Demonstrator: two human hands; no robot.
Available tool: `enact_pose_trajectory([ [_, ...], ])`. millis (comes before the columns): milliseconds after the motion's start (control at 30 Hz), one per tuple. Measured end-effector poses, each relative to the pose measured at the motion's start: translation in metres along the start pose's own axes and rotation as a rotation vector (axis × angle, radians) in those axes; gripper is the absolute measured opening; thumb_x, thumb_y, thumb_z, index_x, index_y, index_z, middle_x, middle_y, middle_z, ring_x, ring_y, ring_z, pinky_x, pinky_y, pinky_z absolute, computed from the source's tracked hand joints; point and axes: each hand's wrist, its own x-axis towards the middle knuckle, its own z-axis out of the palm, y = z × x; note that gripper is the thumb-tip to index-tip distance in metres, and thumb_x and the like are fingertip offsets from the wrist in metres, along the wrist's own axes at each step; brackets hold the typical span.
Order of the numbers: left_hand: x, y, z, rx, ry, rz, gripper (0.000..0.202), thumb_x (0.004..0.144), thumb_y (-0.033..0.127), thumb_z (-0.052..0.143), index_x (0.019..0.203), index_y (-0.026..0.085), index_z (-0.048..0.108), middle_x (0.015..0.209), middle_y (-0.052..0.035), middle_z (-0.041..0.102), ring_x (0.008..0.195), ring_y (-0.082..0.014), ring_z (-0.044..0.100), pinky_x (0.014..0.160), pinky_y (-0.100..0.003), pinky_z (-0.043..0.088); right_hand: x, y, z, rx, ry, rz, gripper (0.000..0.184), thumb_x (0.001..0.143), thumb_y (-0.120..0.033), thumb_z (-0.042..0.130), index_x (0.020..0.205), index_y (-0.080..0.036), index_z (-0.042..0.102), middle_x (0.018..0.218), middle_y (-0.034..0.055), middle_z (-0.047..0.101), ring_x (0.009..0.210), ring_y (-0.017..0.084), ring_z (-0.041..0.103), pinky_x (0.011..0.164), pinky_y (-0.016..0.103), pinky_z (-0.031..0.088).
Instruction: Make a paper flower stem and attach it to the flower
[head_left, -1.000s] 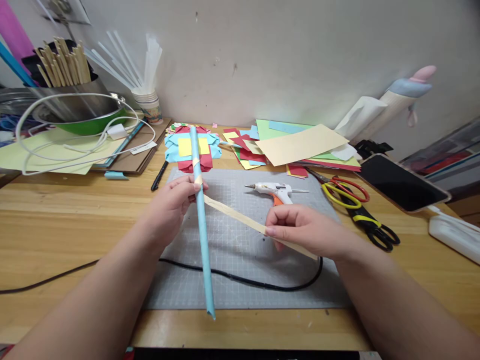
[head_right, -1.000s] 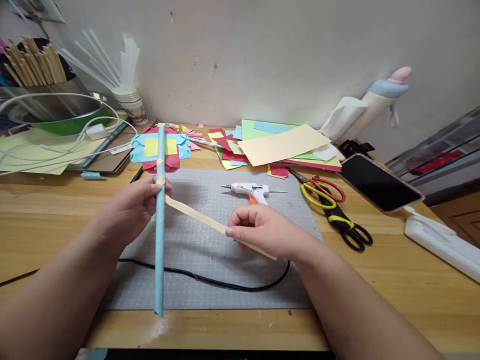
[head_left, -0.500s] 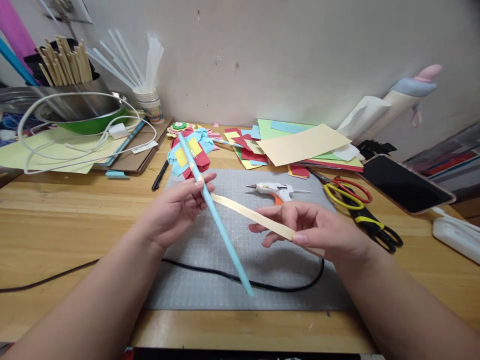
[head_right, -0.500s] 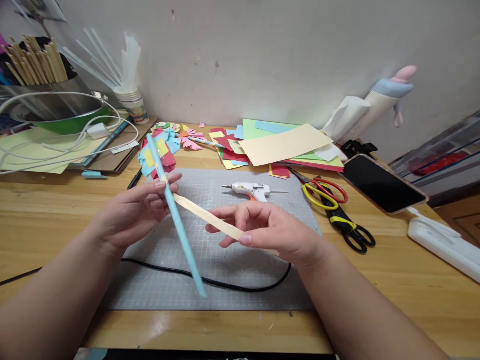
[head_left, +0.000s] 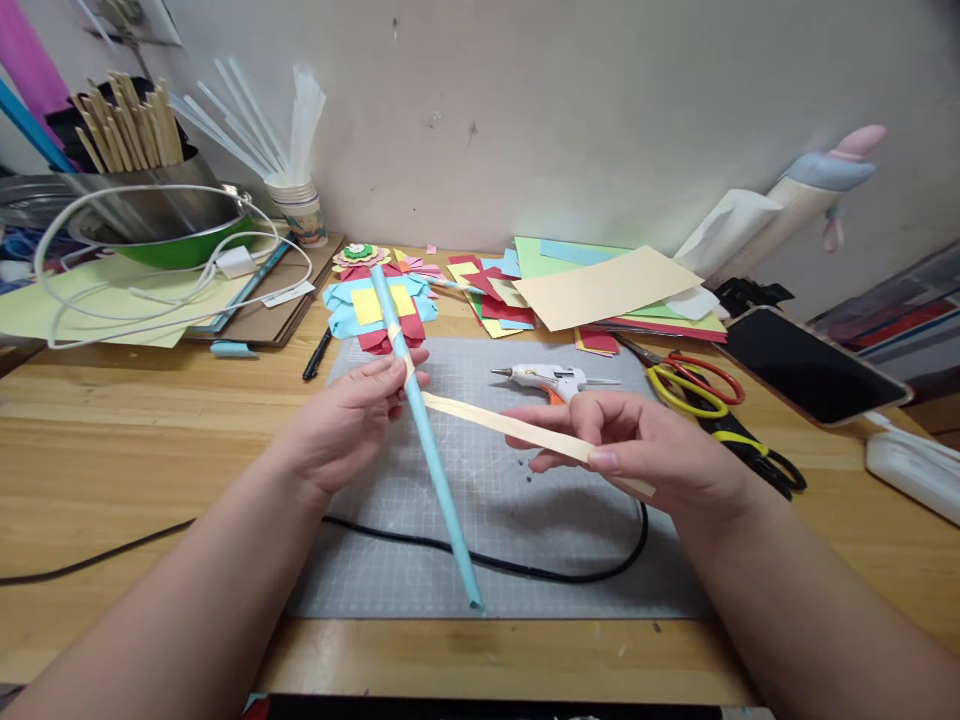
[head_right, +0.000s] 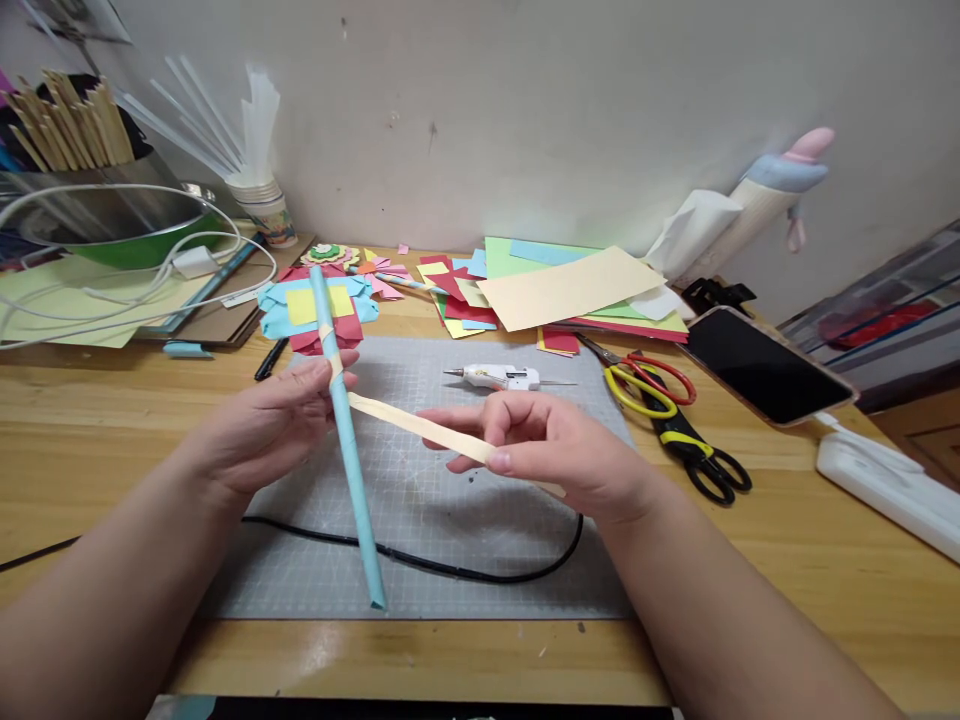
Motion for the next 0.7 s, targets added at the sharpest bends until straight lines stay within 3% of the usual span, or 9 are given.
enact_pose_trajectory([
  [167, 0.0, -0.003, -0.002, 0.014, -0.015, 0.01, 0.02, 0.069, 0.024, 0.075, 0.088, 0.018, 0.076, 0.083, -0.0029, 0.071, 0.079, -0.0115, 0.058, 0.074, -0.02, 0.041, -0.005, -0.003, 0.002, -0.047, -0.042, 0.042, 0.013, 0.079, -0.019, 0.07, 0.073, -0.018, 0.058, 0.13, 0.0107, 0.06, 0.114, 0.024, 0.06, 0.1, 0.041, 0.039],
  [267, -0.001, -0.004, -0.001, 0.038, -0.02, 0.029, 0.018, 0.066, 0.025, 0.077, 0.082, 0.017, 0.077, 0.092, -0.0045, 0.071, 0.084, -0.0139, 0.059, 0.082, -0.025, 0.042, -0.006, -0.004, 0.009, -0.075, -0.072, 0.05, 0.015, 0.079, -0.021, 0.069, 0.072, -0.019, 0.056, 0.127, 0.0106, 0.061, 0.121, 0.025, 0.054, 0.102, 0.042, 0.037],
  [433, -0.003, -0.005, 0.002, 0.086, -0.003, 0.056, 0.022, 0.062, 0.029, 0.08, 0.081, 0.017, 0.077, 0.095, -0.0054, 0.07, 0.083, -0.015, 0.059, 0.084, -0.028, 0.043, -0.006, -0.004, 0.019, -0.061, -0.114, 0.053, 0.015, 0.08, -0.021, 0.067, 0.072, -0.019, 0.056, 0.121, 0.011, 0.066, 0.131, 0.026, 0.043, 0.103, 0.043, 0.033],
  [700, -0.002, -0.012, 0.003, 0.162, 0.0, 0.079, 0.024, 0.062, 0.032, 0.081, 0.082, 0.02, 0.076, 0.089, -0.0036, 0.071, 0.082, -0.0151, 0.06, 0.083, -0.028, 0.042, -0.007, 0.001, 0.031, -0.006, -0.165, 0.078, 0.014, 0.082, -0.02, 0.066, 0.073, -0.018, 0.056, 0.132, 0.0132, 0.058, 0.13, 0.026, 0.045, 0.1, 0.042, 0.036],
])
